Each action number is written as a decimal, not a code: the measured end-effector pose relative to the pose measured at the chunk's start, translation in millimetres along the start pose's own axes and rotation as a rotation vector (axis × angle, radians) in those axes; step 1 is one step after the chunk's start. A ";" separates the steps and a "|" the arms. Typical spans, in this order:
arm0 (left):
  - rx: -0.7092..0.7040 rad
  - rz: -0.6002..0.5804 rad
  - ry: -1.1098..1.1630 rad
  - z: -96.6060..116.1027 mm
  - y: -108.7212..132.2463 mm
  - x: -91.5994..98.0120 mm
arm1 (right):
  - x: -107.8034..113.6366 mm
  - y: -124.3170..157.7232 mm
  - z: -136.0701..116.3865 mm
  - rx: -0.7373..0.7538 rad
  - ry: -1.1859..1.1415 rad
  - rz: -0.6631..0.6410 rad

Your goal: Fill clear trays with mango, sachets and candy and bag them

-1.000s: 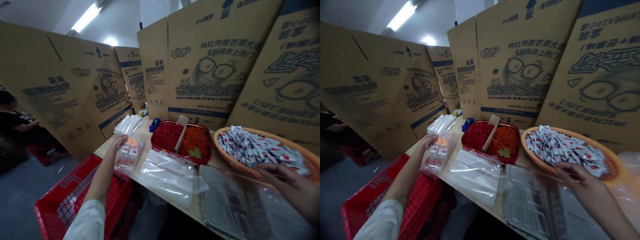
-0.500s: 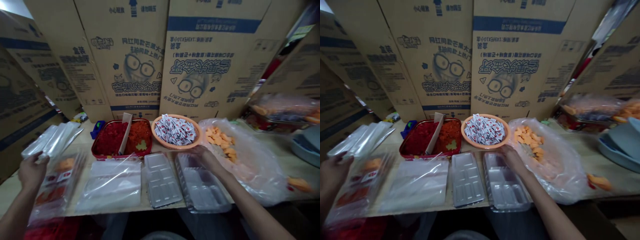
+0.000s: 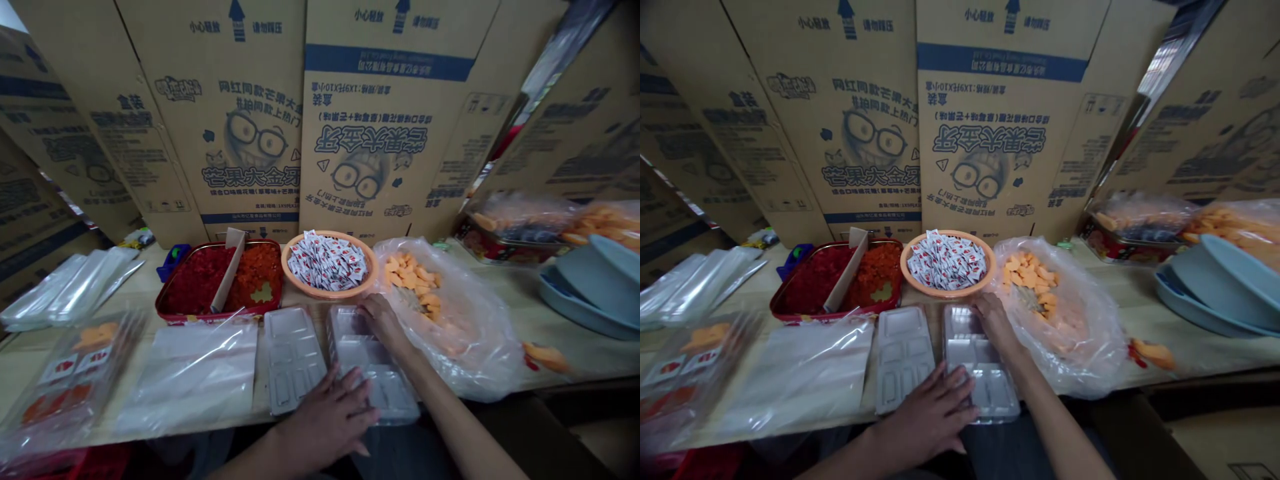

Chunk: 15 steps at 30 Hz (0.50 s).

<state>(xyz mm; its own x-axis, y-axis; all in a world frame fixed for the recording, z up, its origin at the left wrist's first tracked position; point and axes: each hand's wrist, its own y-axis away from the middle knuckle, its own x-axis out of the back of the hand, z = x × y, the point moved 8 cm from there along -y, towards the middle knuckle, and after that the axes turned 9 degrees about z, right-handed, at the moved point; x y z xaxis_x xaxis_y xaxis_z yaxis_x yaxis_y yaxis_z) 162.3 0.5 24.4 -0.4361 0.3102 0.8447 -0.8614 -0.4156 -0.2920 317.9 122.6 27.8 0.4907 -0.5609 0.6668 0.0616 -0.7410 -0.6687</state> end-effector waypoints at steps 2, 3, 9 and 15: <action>0.033 -0.001 0.093 3.0 -8.8 -17.3 | 7.1 0.2 -3.7 0.029 -0.025 0.055; 0.045 0.021 0.135 1.9 -9.8 -20.7 | 12.4 -0.1 -7.0 0.050 -0.048 0.084; 0.406 0.646 0.653 -36.6 -6.8 16.0 | 63.7 -13.6 -36.9 0.064 -0.205 0.293; 0.989 0.613 1.456 -56.4 -26.2 -3.2 | 67.5 -39.8 -2.5 -0.148 -0.204 0.227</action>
<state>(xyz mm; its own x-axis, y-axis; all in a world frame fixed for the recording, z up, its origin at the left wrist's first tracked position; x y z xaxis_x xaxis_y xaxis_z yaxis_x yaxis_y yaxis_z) 171.6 58.6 4.0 -0.9001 0.1174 -0.4197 -0.3057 -0.8563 0.4162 346.3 113.3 100.2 0.6424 -0.6435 0.4163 -0.1889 -0.6594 -0.7277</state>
